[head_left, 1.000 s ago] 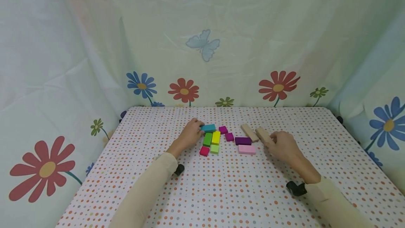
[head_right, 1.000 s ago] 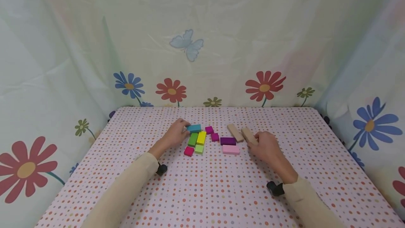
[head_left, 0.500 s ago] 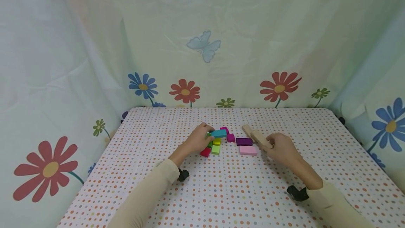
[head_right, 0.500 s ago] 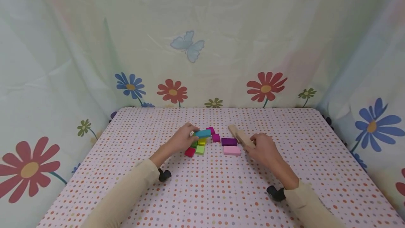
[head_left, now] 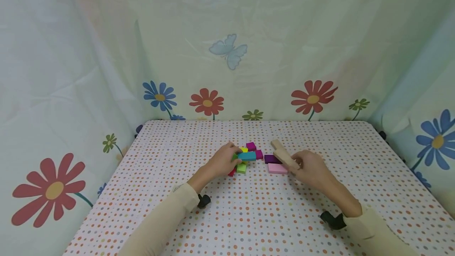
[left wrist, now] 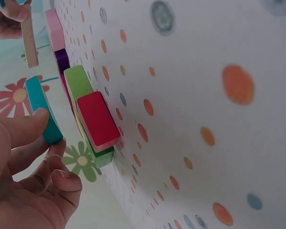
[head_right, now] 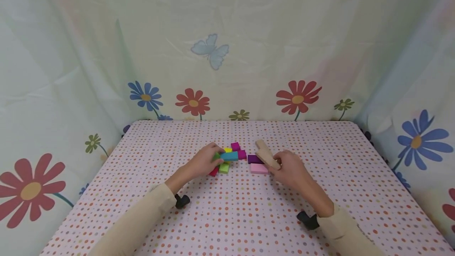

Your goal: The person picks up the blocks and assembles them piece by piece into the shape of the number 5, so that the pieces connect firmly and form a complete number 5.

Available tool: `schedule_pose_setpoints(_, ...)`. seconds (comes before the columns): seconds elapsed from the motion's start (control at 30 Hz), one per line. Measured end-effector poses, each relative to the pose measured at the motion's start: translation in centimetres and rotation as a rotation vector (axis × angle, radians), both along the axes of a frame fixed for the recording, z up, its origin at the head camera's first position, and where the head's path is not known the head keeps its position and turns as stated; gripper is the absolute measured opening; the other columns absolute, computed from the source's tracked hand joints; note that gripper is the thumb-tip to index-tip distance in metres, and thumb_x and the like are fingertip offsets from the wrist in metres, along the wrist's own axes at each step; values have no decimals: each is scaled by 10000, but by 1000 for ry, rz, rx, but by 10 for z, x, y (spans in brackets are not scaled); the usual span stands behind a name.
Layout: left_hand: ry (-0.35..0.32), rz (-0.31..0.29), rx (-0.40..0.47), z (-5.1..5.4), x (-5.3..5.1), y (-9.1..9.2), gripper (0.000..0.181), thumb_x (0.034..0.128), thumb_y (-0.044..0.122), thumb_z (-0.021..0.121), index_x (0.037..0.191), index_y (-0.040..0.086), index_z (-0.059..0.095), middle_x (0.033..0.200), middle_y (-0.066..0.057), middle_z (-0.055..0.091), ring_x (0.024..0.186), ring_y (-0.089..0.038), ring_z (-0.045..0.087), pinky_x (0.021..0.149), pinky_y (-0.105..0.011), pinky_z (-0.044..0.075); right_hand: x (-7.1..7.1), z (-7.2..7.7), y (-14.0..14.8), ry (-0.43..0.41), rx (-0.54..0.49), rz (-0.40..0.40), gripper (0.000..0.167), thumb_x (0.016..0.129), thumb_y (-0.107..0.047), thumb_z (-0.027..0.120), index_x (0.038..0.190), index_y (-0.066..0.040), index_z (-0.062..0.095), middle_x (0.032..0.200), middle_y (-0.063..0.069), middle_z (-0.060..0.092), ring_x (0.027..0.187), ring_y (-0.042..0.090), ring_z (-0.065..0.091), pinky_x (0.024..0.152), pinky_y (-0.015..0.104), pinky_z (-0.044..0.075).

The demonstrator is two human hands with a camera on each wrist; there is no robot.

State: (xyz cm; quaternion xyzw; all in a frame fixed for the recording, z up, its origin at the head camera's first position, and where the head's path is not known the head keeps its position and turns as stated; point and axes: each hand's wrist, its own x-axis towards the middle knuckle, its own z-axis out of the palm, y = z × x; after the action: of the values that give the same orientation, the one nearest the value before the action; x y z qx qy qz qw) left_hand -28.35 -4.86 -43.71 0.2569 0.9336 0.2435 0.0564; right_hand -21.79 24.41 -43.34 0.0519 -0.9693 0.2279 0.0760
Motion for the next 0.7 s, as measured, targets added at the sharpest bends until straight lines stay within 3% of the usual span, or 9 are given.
schedule_pose_setpoints(0.2, 5, -21, -3, 2, 8, -2, 380, 1071, 238, 641, 1415, 77, 649, 1350, -92, 623, 1197, -207, 606, 1063, -383, 543, 0, 0, -4, -24, 0, 21, 409, 886, -125, 818, 1193, 116, 696, 1026, 234, 686, 825, 249, 625, 672, 365, 544)
schedule_pose_setpoints(0.47, 0, -76, -8, -3, 17, -4, 373, 1072, 233, 641, 1412, 81, 653, 1353, -81, 625, 1132, -154, 609, 1033, -319, 554, 6, -1, -8, -25, -3, 98, 366, 876, -133, 850, 1164, 64, 739, 987, 151, 686, 808, 196, 587, 653, 293, 467)
schedule_pose_setpoints(0.7, -10, -114, -28, -3, 20, -5, 363, 1061, 218, 659, 1398, 85, 667, 1344, -67, 643, 1060, -130, 593, 948, -263, 543, 8, -2, -8, -32, 11, 166, 355, 852, -111, 855, 1157, 29, 741, 981, 94, 701, 818, 166, 579, 673, 283, 479)
